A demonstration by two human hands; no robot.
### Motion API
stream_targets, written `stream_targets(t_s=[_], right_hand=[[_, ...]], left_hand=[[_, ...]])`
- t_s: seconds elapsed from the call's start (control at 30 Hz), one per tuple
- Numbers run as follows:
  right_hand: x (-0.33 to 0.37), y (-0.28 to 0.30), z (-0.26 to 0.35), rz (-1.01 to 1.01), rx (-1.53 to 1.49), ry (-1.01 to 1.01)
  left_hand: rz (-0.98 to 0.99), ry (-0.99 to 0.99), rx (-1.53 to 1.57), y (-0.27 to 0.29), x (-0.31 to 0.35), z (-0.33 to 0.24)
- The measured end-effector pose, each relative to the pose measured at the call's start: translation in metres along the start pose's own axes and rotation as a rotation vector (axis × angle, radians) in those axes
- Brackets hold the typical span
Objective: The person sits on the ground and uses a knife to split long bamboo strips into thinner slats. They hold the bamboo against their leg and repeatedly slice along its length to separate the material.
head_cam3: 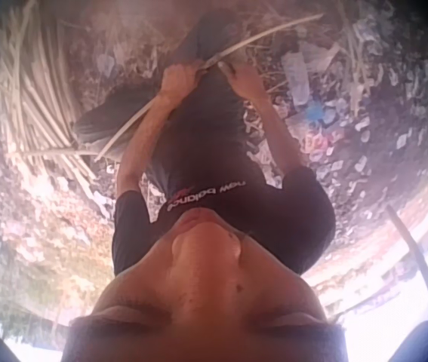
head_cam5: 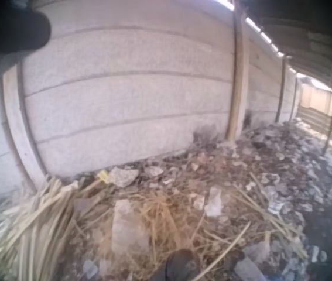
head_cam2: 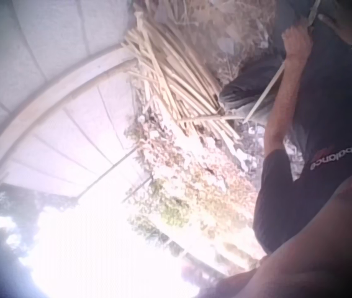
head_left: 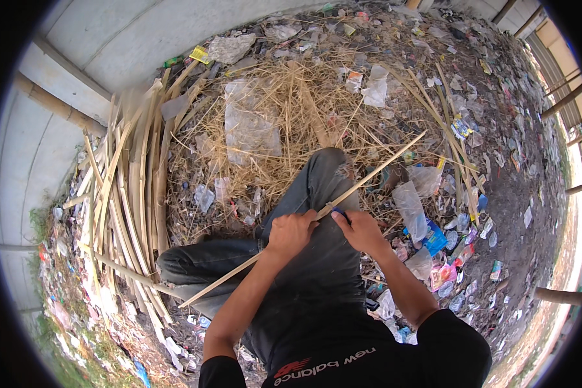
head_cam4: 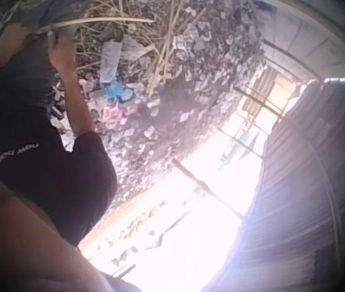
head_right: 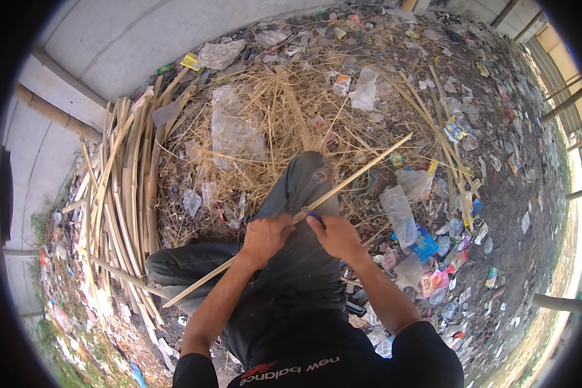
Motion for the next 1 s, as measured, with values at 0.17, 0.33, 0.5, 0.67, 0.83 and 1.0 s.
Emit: stream_targets(t_s=[0.17,0.33,0.5,0.67,0.83,1.0], right_hand=[[-0.001,-0.008,-0.003,0.097,0.082,-0.033],[-0.001,-0.007,-0.001,0.068,0.127,-0.019],[0.008,-0.010,0.006,-0.042,0.125,0.019],[0.000,-0.008,-0.015,-0.012,0.105,-0.117],[-0.011,0.010,-0.025,-0.091,0.110,-0.140],[-0.053,0.146,-0.181,-0.586,0.183,-0.250]], left_hand=[[-0.002,-0.003,-0.020,-0.006,0.001,0.001],[0.027,-0.050,0.003,-0.016,0.001,0.005],[0.007,-0.087,-0.035,0.000,0.019,0.002],[0.025,-0.026,-0.023,0.034,0.085,0.020],[0.000,-0.008,-0.084,0.087,0.154,0.022],[-0.003,0.126,-0.086,0.158,0.245,0.049]])
Point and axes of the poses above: each hand's wrist, its own x-axis away from the middle knuckle, its own y-axis out of the back of the hand, z = x × y, the point moved 10 cm from there along -x, towards the middle knuckle, and after that the axes turned 6 degrees about -y, right-handed, at the moved point
